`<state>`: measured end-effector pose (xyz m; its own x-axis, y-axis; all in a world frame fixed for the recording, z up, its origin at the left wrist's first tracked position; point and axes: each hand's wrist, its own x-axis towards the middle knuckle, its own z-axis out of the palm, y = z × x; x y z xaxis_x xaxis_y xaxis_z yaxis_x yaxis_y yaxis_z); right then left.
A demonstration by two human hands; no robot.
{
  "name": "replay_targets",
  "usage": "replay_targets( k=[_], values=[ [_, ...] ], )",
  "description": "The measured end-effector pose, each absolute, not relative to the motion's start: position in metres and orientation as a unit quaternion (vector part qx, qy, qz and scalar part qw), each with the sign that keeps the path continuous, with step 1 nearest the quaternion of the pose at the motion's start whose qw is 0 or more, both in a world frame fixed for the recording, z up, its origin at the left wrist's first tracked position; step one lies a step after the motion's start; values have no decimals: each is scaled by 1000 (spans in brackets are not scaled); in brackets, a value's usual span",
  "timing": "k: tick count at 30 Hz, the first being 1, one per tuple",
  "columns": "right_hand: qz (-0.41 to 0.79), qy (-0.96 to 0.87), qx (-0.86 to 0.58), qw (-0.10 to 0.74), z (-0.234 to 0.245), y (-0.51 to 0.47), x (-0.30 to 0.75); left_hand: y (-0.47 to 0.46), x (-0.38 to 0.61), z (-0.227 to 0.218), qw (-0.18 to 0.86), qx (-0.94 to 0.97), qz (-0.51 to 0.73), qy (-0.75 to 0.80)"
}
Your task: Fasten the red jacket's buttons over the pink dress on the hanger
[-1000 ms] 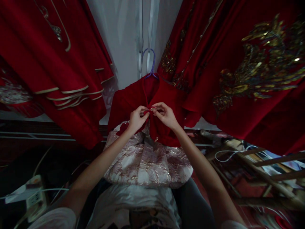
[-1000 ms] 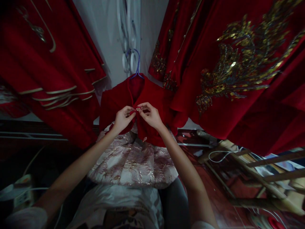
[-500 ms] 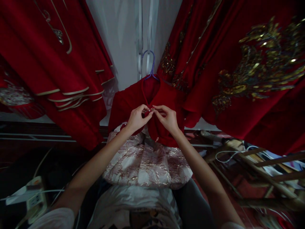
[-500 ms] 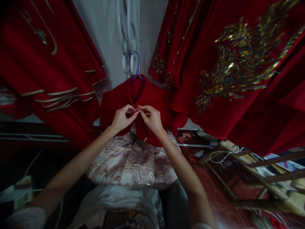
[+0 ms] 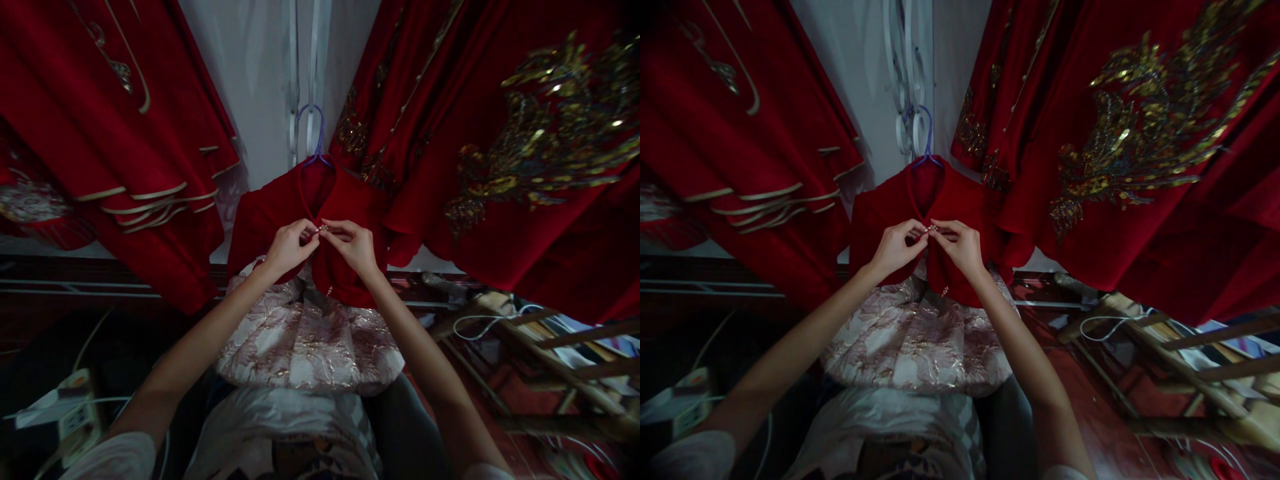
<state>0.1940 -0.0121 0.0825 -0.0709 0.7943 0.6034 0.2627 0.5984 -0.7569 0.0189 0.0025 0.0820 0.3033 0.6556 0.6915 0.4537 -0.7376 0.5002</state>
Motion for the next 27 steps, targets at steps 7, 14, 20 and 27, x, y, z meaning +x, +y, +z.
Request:
replay_targets(
  k=[7, 14, 20, 27],
  values=[
    [247, -701, -378, 552, 84, -11, 197, -3, 18, 91, 68, 825, 433, 356],
    [282, -682, -374, 561, 82, -8, 199, -3, 17, 93, 67, 836, 415, 352],
    [284, -679, -376, 563, 80, -7, 197, -4, 17, 94, 48, 846, 401, 349],
    [302, -679, -363, 563, 75, -6, 195, -2, 16, 95, 25, 858, 379, 345]
  ],
)
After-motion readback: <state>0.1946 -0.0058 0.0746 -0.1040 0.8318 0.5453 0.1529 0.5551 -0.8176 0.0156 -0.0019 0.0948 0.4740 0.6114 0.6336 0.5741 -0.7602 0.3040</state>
